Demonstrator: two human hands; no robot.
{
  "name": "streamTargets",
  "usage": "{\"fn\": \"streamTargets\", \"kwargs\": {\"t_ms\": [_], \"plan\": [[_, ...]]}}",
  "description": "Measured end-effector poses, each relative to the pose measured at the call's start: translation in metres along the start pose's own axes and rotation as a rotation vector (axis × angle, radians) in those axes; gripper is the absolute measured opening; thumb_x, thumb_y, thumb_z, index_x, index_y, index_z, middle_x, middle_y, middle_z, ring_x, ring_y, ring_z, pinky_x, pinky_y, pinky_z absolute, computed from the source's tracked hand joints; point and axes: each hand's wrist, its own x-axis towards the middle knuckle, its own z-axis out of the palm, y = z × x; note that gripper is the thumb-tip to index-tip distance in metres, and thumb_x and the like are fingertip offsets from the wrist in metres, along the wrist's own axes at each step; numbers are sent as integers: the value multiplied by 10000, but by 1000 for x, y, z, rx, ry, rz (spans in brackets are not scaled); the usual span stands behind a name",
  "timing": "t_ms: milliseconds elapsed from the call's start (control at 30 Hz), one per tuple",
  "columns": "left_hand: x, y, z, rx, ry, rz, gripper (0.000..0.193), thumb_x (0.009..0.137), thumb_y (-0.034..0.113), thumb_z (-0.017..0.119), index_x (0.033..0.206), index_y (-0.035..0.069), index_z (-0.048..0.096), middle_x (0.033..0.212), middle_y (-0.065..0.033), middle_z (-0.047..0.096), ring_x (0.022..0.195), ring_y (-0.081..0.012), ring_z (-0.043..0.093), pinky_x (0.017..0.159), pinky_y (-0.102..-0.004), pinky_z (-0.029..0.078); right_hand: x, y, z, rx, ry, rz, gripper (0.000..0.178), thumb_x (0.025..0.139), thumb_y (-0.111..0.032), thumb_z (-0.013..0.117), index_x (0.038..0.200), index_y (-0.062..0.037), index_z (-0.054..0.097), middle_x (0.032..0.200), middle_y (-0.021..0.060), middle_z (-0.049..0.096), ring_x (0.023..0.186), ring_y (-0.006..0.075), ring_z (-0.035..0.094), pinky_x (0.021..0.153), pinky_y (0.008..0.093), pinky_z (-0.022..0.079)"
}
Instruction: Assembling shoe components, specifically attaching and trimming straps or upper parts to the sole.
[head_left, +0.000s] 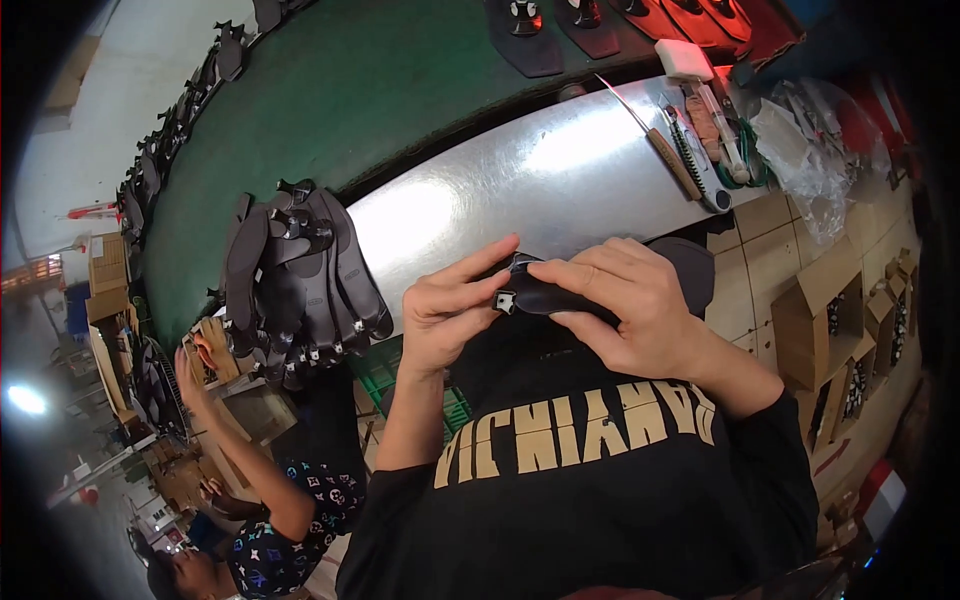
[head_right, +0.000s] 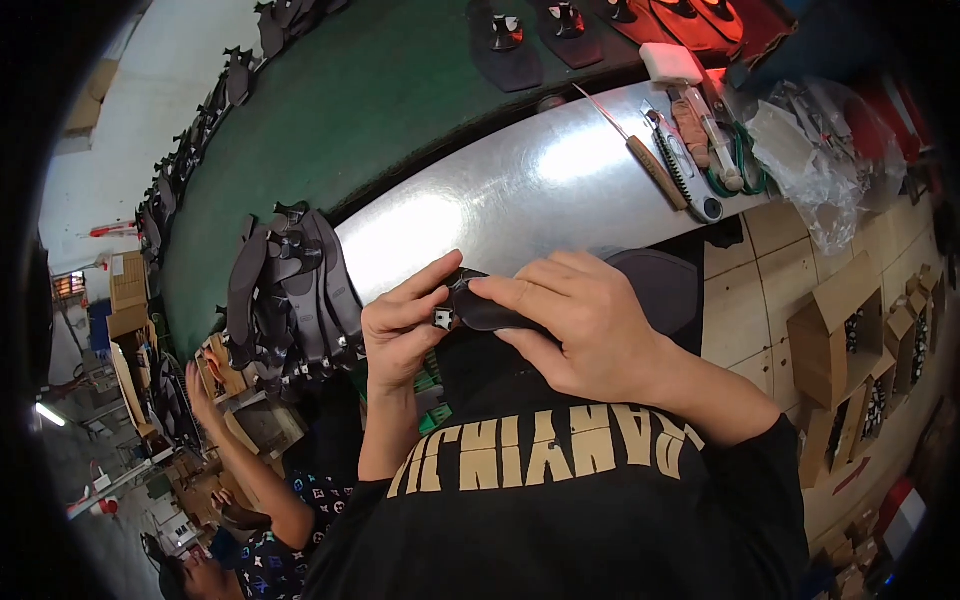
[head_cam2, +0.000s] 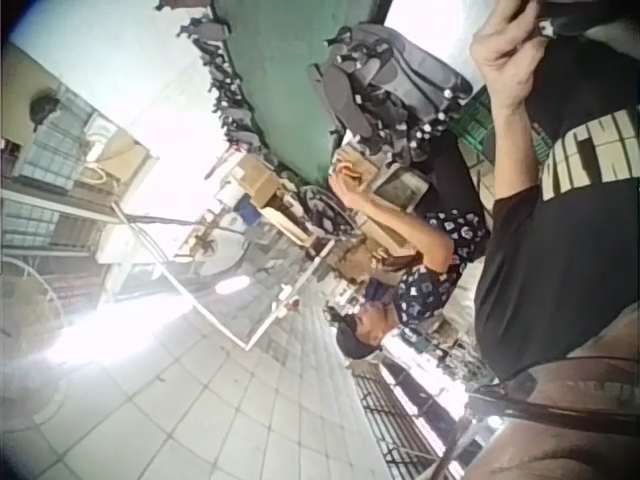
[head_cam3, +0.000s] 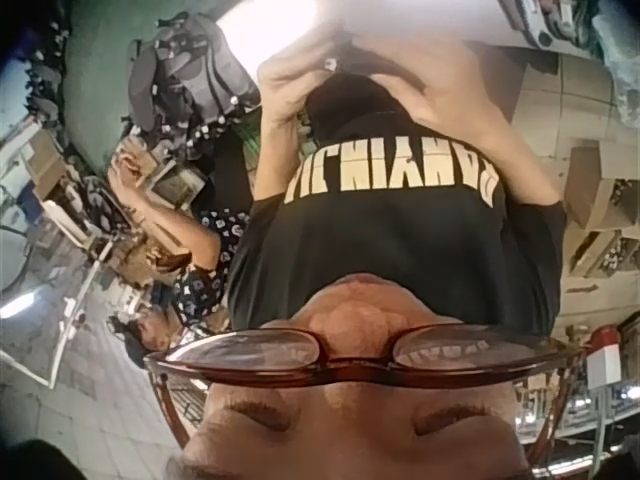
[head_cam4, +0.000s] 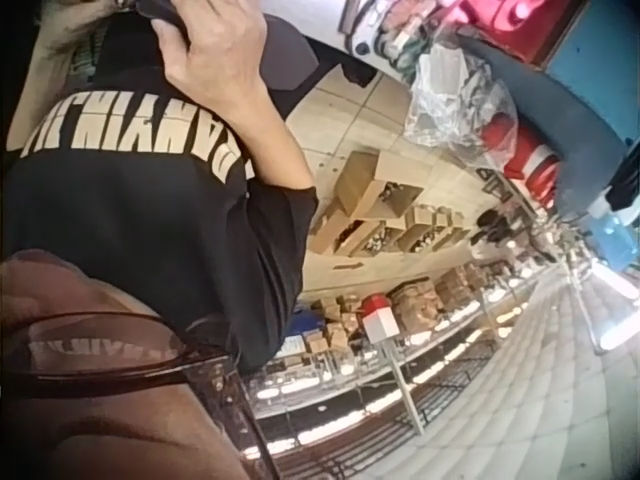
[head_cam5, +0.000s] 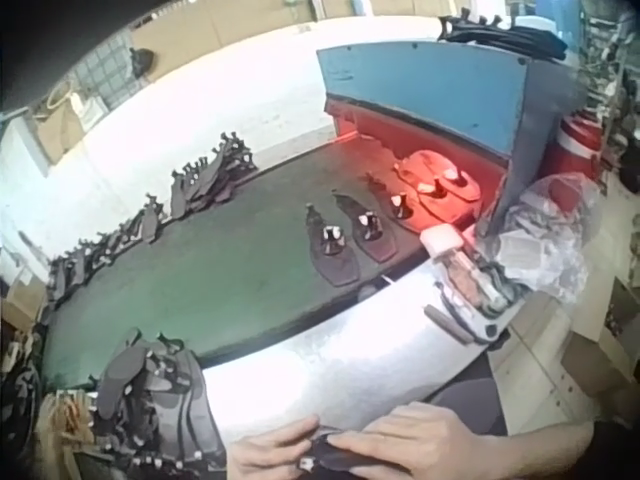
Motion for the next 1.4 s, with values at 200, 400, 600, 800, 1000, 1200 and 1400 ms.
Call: {"fn": "streamTargets", "kwargs": {"t_ms": [200, 400, 600, 800, 1000, 1200, 1400], "plan": [[3, 1, 5, 144, -26, 6, 415, 766, -149, 590, 1154, -28, 670, 1342, -271, 530, 1222, -282, 557, 922, -294, 501, 0, -2, 1, -48, -62, 43, 400, 738, -66, 713, 1129, -23, 642, 842, 116, 616, 758, 292, 608, 667, 383, 475], [4, 1, 24, 116, 130, -250, 423, 915, -91, 471, 1314, 17, 563, 1453, -162, 450, 1197, -212, 559, 815, -257, 575, -5, 19, 17, 155, 42, 236, 340, 769, -55, 671, 1106, -18, 645, 794, 147, 611, 751, 330, 615, 669, 408, 488], [2, -3, 27, 72, 143, -279, 433, 933, -75, 419, 1339, 23, 536, 1455, -162, 442, 1198, -214, 557, 793, -271, 597, -6, 20, 21, 6, 5, 133, 148, 759, -47, 671, 906, -59, 665, 769, 93, 595, 732, 299, 606, 657, 386, 473], [3, -2, 27, -18, 225, -303, 433, 884, -91, 509, 1302, 8, 570, 1365, -167, 536, 1074, -171, 626, 746, -243, 589, -2, 25, 14, -28, -135, 60, 188, 740, -46, 704, 923, -73, 676, 825, 68, 575, 783, 269, 590, 700, 365, 455], [9, -1, 25, -20, 281, -343, 420, 833, -103, 549, 1239, -16, 615, 1221, -148, 638, 924, -127, 661, 661, -210, 572, -4, 30, 16, 239, -191, 170, 271, 687, -50, 769, 938, -65, 668, 868, 68, 560, 776, 228, 572, 705, 321, 445], [14, 2, 27, -15, 310, -382, 414, 828, -104, 553, 1230, -27, 616, 1214, -154, 641, 912, -125, 665, 647, -206, 574, -9, 32, 28, 203, -95, 184, 256, 674, -91, 785, 892, -83, 652, 842, 62, 550, 779, 248, 570, 708, 342, 443], [14, 9, 26, -113, 348, -463, 448, 847, -73, 534, 1289, -11, 574, 1267, -163, 610, 908, -136, 672, 626, -203, 575, -13, 35, 31, -10, 29, -10, 265, 653, -119, 802, 882, -104, 670, 860, 70, 564, 760, 244, 563, 668, 342, 413]]}}
